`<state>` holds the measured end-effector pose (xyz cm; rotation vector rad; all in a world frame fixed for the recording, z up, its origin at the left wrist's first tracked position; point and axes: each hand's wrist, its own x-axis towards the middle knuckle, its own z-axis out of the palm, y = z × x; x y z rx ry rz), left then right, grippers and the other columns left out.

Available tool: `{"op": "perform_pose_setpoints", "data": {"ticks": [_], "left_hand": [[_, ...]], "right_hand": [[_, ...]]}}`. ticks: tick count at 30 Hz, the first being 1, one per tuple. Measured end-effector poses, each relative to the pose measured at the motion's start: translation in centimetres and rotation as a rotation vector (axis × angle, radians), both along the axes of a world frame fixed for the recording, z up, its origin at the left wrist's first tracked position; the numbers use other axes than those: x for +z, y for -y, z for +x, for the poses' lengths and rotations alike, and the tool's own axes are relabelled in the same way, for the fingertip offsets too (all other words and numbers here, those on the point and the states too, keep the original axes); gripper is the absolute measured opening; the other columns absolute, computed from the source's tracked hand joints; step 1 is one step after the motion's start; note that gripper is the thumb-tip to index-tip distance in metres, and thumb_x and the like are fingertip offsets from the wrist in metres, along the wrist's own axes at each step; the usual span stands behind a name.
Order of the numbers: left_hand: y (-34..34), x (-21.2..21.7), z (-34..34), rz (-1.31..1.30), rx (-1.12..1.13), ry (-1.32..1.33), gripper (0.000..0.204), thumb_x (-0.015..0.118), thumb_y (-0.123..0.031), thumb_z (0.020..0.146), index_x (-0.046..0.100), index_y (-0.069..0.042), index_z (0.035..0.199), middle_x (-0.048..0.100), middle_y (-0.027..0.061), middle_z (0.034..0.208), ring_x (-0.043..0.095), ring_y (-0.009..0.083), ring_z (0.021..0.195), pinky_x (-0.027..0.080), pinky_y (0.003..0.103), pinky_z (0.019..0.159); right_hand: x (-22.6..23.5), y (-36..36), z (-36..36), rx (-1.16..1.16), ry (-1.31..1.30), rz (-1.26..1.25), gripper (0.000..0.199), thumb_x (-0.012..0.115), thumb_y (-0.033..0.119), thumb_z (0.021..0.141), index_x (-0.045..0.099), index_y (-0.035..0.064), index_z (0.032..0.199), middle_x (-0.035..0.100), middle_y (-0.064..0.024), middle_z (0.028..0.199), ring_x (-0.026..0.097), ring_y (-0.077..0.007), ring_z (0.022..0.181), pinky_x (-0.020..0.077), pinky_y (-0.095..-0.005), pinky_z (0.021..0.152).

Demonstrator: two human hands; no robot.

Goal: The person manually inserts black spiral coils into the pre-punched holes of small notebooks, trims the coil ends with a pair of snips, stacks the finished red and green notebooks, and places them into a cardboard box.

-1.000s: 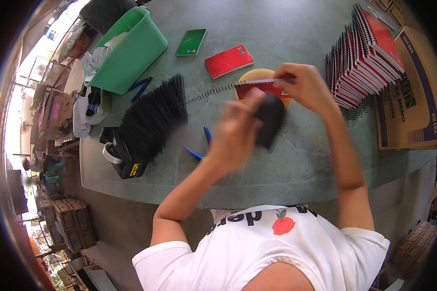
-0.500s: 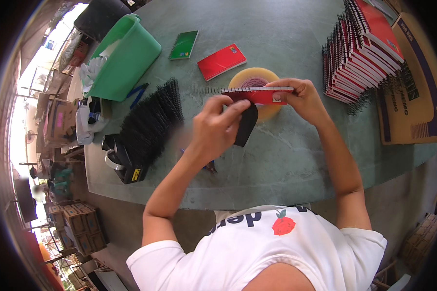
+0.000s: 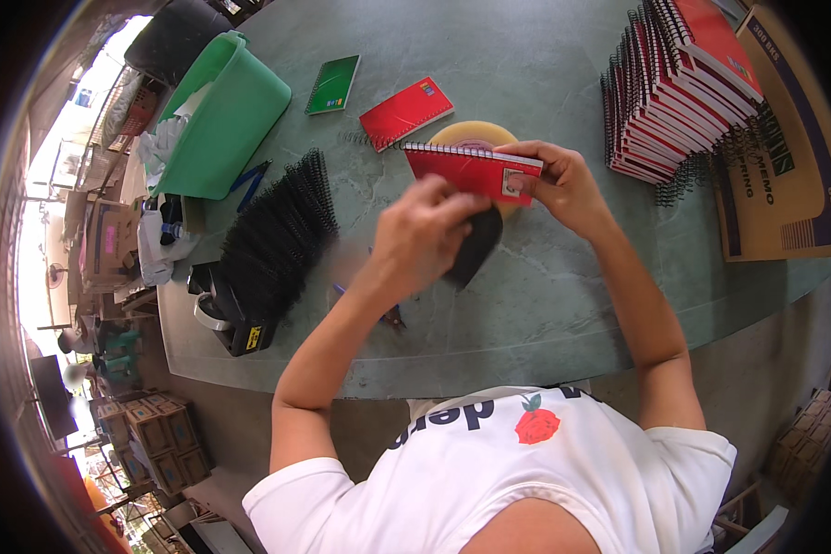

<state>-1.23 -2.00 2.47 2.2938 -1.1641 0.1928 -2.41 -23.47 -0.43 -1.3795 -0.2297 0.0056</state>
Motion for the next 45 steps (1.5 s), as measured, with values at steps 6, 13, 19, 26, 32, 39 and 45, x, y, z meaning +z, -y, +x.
{"op": "perform_pose_setpoints", "data": {"ticks": [6,13,19,26,32,39,45], "left_hand": [[1.0,2.2,0.4,-0.265,0.25,0.178,0.035,0.069,0.0,0.071,0.065,-0.013,0.104,0.057,0.0061,0.092,0.057,0.0208,0.083,0.049,0.033,0.067],[2.5,3.2,0.9,-0.357,0.249,0.241,0.034,0.065,0.003,0.074,0.064,-0.01,0.105,0.054,0.0111,0.092,0.057,0.0255,0.081,0.048,0.034,0.073],[2.9,-3.3,-3.2,-0.149,0.05,-0.039,0.032,0.068,-0.003,0.073,0.064,-0.008,0.104,0.057,0.0103,0.091,0.057,0.0266,0.086,0.048,0.035,0.072],[1.9,1.2,0.8,-0.073,0.165,0.402,0.026,0.07,-0.012,0.075,0.064,-0.005,0.099,0.06,0.0091,0.087,0.055,0.0266,0.091,0.042,0.036,0.079],[2.9,2.2,1.2,-0.045,0.159,0.168,0.022,0.066,-0.018,0.079,0.062,-0.004,0.095,0.06,0.0104,0.086,0.056,0.0275,0.091,0.042,0.037,0.079],[4.6,2.1,2.1,-0.129,-0.027,0.018,0.023,0.066,-0.017,0.079,0.062,-0.002,0.097,0.061,0.0133,0.089,0.058,0.0312,0.086,0.046,0.04,0.077],[6.7,1.0,1.9,-0.128,-0.123,0.015,0.022,0.064,-0.007,0.077,0.061,0.0,0.097,0.062,0.0163,0.091,0.059,0.0321,0.089,0.047,0.039,0.078]], "right_hand": [[-1.7,0.7,-0.5,0.072,-0.049,-0.188,0.026,0.055,-0.001,0.088,0.061,-0.0001,0.113,0.065,-0.002,0.099,0.056,-0.0044,0.089,0.0473,-0.0212,0.08],[-1.2,0.5,-1.0,0.044,-0.024,-0.2,0.025,0.056,0.003,0.089,0.06,-0.0009,0.114,0.065,-0.0017,0.101,0.056,-0.0053,0.09,0.046,-0.022,0.081],[-0.2,-0.7,-0.7,0.028,-0.001,-0.083,0.025,0.059,0.003,0.086,0.062,0.0,0.111,0.065,-0.0062,0.102,0.058,-0.0096,0.096,0.0473,-0.0252,0.085],[-0.6,-1.1,-0.4,-0.015,0.224,0.037,0.023,0.057,-0.003,0.085,0.062,-0.0014,0.107,0.063,-0.0109,0.111,0.058,-0.014,0.102,0.0474,-0.027,0.091],[-1.6,-0.7,-0.9,-0.101,0.065,0.071,0.023,0.057,-0.003,0.084,0.063,-0.001,0.106,0.064,-0.0077,0.106,0.057,-0.0105,0.1,0.0467,-0.0248,0.089],[-2.5,0.3,-1.5,-0.222,-0.005,-0.177,0.019,0.062,0.006,0.083,0.065,-0.0009,0.101,0.067,-0.0044,0.087,0.059,-0.0071,0.078,0.0483,-0.0232,0.069],[-2.1,0.4,-1.9,-0.349,0.087,-0.456,0.021,0.064,0.014,0.081,0.066,0.0015,0.098,0.066,-0.0077,0.071,0.056,-0.0061,0.063,0.046,-0.0259,0.057]]}}
